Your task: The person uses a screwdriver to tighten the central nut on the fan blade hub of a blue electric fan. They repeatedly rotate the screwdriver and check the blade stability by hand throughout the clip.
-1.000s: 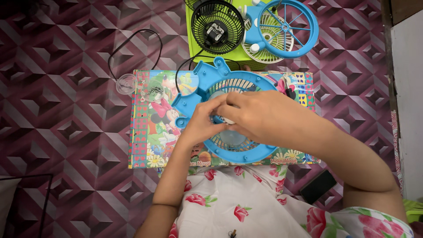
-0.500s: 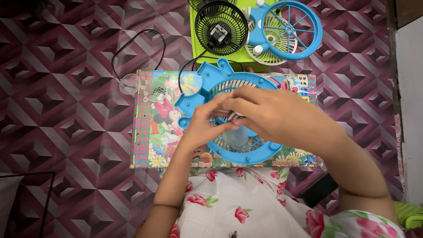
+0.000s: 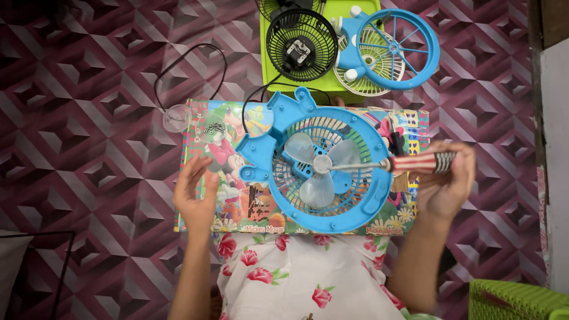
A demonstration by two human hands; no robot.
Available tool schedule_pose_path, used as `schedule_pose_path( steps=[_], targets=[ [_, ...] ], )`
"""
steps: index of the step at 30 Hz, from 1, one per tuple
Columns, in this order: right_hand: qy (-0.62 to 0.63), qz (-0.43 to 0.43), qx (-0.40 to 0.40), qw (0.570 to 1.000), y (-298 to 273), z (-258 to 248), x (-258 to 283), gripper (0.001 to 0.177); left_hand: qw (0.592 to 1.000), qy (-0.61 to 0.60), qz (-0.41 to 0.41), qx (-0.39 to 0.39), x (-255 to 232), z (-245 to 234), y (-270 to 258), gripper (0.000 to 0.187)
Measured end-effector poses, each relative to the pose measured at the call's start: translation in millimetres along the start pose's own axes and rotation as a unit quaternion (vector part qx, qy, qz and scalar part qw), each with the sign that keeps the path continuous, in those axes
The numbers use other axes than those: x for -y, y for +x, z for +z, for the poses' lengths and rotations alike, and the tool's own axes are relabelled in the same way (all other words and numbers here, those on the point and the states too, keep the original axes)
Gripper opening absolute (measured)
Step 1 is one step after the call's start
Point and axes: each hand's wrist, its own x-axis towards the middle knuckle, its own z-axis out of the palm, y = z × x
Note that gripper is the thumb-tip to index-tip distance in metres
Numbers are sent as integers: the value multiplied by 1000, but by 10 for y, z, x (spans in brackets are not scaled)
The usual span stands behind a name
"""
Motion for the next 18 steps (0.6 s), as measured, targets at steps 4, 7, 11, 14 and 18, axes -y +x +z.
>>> schedule_pose_path(
  steps=[4,7,11,14,18],
  targets=[
    [177,67,-94,978,-216,-281,-268,22,999,39,28,-9,-72,67,-2,51],
    [227,83,-108,964,-269,-380,-259,22,990,96,95,37,-247,301,25,47],
    [153,40,-97,983,-297,-469,-145,19,945,177,182,208,-473,663,130,62],
    [119,20,-91,988,-333,-487,-127,18,886,269,218,310,-554,936,208,84],
    [85,-6,-119,989,-355,-434,-140,19,858,329,238,315,-602,1080,258,98]
  ],
)
